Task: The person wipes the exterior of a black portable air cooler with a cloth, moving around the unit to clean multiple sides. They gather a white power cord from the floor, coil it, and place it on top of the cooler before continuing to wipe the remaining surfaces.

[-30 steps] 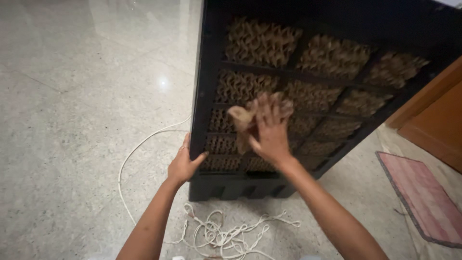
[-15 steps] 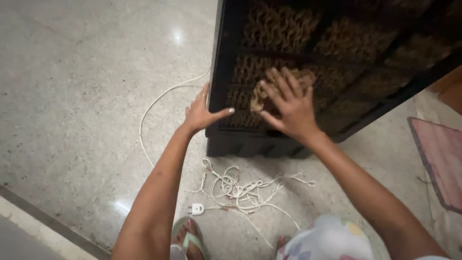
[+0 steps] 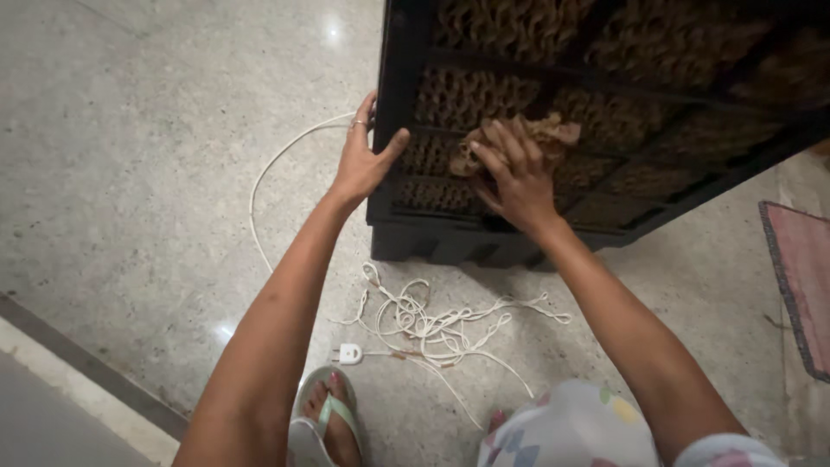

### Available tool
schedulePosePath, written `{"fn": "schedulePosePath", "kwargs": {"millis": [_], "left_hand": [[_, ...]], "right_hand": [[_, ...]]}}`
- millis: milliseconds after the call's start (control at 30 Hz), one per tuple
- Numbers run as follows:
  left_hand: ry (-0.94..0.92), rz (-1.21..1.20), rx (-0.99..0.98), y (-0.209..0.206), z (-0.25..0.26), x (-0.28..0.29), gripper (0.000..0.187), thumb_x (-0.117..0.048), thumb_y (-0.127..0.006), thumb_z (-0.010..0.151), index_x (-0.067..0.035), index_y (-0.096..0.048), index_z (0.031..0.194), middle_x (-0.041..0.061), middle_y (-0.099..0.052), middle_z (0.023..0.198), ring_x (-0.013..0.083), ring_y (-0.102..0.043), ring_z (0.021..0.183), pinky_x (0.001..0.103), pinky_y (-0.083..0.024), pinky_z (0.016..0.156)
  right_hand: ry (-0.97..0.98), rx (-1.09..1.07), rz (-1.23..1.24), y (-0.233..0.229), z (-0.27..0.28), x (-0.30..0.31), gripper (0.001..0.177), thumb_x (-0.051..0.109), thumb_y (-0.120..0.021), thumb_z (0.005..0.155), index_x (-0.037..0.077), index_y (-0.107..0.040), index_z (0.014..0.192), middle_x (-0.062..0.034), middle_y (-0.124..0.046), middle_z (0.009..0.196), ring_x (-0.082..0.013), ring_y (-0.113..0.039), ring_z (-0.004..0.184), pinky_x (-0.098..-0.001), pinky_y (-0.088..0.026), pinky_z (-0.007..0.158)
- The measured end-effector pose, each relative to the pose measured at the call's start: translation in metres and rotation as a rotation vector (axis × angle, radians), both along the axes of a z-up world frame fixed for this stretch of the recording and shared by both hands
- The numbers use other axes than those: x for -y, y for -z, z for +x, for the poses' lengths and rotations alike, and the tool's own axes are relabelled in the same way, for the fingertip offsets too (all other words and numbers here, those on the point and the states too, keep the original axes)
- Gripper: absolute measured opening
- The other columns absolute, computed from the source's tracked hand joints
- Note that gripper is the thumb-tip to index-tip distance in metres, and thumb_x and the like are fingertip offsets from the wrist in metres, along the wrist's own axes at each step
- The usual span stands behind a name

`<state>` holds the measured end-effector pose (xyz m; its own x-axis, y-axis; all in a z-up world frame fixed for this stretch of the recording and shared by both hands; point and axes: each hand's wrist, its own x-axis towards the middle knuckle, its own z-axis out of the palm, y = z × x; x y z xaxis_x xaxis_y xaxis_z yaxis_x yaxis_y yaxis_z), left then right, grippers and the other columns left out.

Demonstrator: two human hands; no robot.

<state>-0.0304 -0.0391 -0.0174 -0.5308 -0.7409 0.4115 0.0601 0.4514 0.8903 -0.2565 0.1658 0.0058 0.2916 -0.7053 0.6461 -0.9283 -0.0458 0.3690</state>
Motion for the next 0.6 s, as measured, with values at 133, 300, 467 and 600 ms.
{"fn": "schedulePosePath", "kwargs": {"millis": [133, 300, 467, 600], "left_hand": [[0.0, 0.006, -0.11, 0.004, 0.002, -0.015, 0.094, -0.059, -0.067, 0.095, -0.006, -0.025, 0.161, 0.023, -0.044, 0.157, 0.0348, -0.045, 0.146, 0.044, -0.037, 0.12], [-0.134, 0.012, 0.016, 0.048, 0.011, -0.038, 0.077, -0.047, -0.062, 0.104, 0.001, -0.034, 0.156, 0.026, -0.044, 0.157, 0.0369, -0.039, 0.148, 0.042, -0.031, 0.12], [-0.104, 0.164, 0.112, 0.15, 0.015, -0.05, 0.076, -0.054, -0.045, 0.105, 0.003, -0.035, 0.155, 0.024, -0.044, 0.158, 0.0355, -0.04, 0.15, 0.04, -0.028, 0.124], [-0.251, 0.495, 0.147, 0.24, -0.015, -0.068, 0.086, -0.063, -0.034, 0.109, 0.008, -0.022, 0.157, 0.028, -0.023, 0.165, 0.0379, -0.021, 0.155, 0.041, -0.016, 0.125]], "right_hand": [[-0.147, 0.097, -0.055, -0.002, 0.028, -0.028, 0.032, 0.02, -0.087, 0.087, 0.021, -0.069, 0.113, -0.0008, -0.054, 0.134, -0.0259, -0.051, 0.13, -0.0515, -0.042, 0.111], [-0.358, 0.145, 0.505, 0.11, 0.043, -0.061, 0.019, 0.016, -0.077, 0.088, 0.012, -0.071, 0.106, -0.0098, -0.067, 0.111, -0.0288, -0.064, 0.105, -0.0444, -0.05, 0.092], [0.055, 1.18, 0.276, 0.235, 0.001, -0.095, 0.028, 0.01, -0.059, 0.088, 0.011, -0.063, 0.116, -0.0113, -0.068, 0.117, -0.0316, -0.064, 0.109, -0.0483, -0.054, 0.095], [0.297, 2.505, -0.013, 0.312, -0.017, -0.068, 0.026, 0.018, -0.052, 0.1, 0.009, -0.055, 0.124, -0.0091, -0.069, 0.114, -0.0281, -0.066, 0.109, -0.0517, -0.055, 0.099]]}}
